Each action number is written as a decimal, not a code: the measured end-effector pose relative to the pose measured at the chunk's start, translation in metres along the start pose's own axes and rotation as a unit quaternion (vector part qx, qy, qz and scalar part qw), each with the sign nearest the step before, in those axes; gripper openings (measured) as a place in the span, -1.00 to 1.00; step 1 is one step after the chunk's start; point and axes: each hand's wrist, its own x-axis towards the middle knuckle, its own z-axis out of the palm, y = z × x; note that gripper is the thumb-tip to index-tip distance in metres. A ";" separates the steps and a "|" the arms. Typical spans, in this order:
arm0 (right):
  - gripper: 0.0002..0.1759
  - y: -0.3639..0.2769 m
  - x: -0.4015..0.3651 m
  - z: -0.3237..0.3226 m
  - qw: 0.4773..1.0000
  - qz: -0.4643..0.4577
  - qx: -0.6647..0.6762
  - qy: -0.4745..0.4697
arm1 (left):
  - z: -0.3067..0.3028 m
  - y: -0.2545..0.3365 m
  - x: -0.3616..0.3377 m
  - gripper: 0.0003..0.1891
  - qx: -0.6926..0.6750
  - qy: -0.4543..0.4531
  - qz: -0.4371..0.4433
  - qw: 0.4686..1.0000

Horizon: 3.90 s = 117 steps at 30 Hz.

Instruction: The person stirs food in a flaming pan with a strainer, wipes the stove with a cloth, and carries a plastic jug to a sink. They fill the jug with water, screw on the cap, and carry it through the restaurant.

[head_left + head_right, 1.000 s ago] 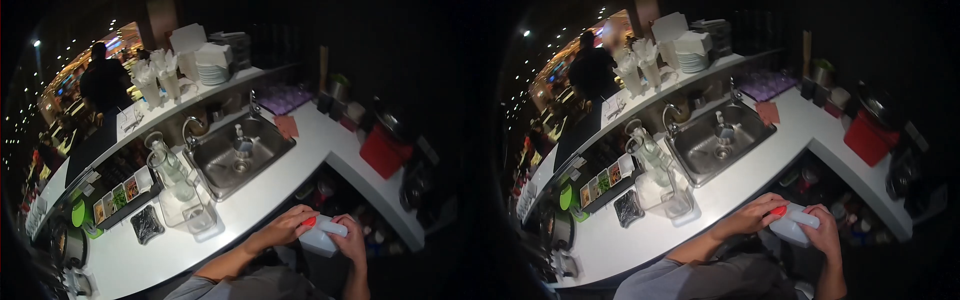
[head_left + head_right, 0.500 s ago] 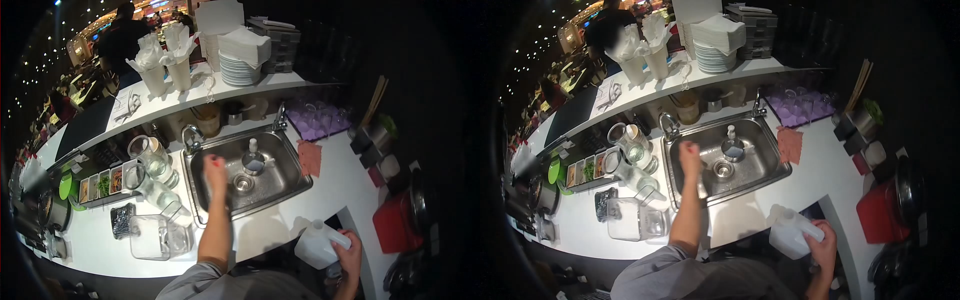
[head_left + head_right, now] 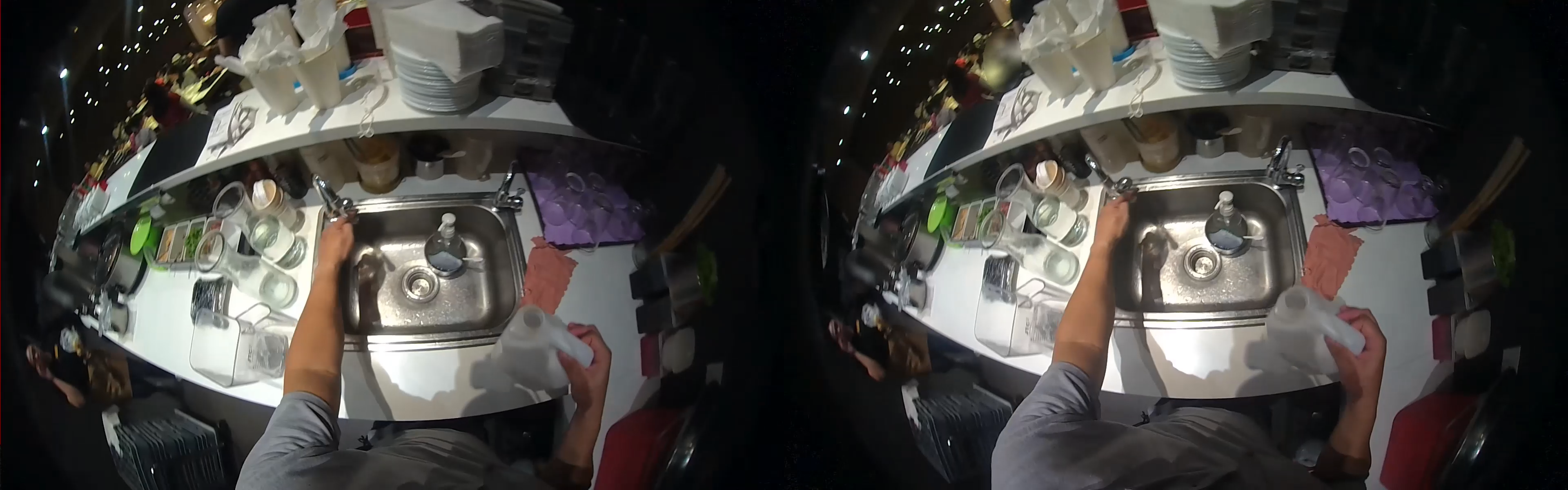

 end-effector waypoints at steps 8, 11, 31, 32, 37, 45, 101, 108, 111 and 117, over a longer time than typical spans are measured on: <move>-0.76 0.035 0.094 0.101 0.994 -0.094 -0.002 -0.057 | -0.026 0.058 -0.087 -0.50 0.037 0.063 -0.137 0.988; -0.70 0.084 0.126 0.179 0.984 -0.117 -0.022 -0.132 | -0.024 0.085 -0.167 -0.51 -0.008 0.087 -0.110 0.990; -0.54 0.157 0.105 0.317 0.963 -0.050 -0.225 -0.139 | -0.116 0.114 -0.447 -0.72 -0.034 0.175 -0.283 0.942; -0.54 0.156 0.105 0.317 0.964 -0.051 -0.222 -0.135 | -0.118 0.114 -0.441 -0.72 -0.033 0.176 -0.278 0.944; -0.41 0.141 0.099 0.308 0.959 0.004 -0.234 -0.161 | -0.135 0.116 -0.410 -0.74 -0.021 0.101 -0.194 0.976; -0.39 0.127 0.085 0.276 0.983 -0.039 -0.151 -0.092 | -0.146 0.123 -0.377 -0.74 -0.028 0.046 -0.188 0.981; -0.63 0.140 0.001 0.177 0.996 0.011 -0.076 -0.046 | -0.022 0.037 -0.221 -0.73 -0.169 -0.033 -0.111 0.979; -0.57 0.127 0.052 0.234 0.994 0.048 -0.047 -0.088 | -0.026 0.040 -0.219 -0.67 -0.173 -0.045 -0.104 0.978; -0.47 0.146 0.072 0.277 0.977 -0.101 -0.170 -0.079 | -0.031 0.040 -0.218 -0.67 -0.163 -0.040 -0.104 0.980; -0.55 0.132 0.076 0.304 0.952 -0.063 -0.266 -0.139 | -0.029 0.040 -0.220 -0.71 -0.178 -0.064 -0.110 0.976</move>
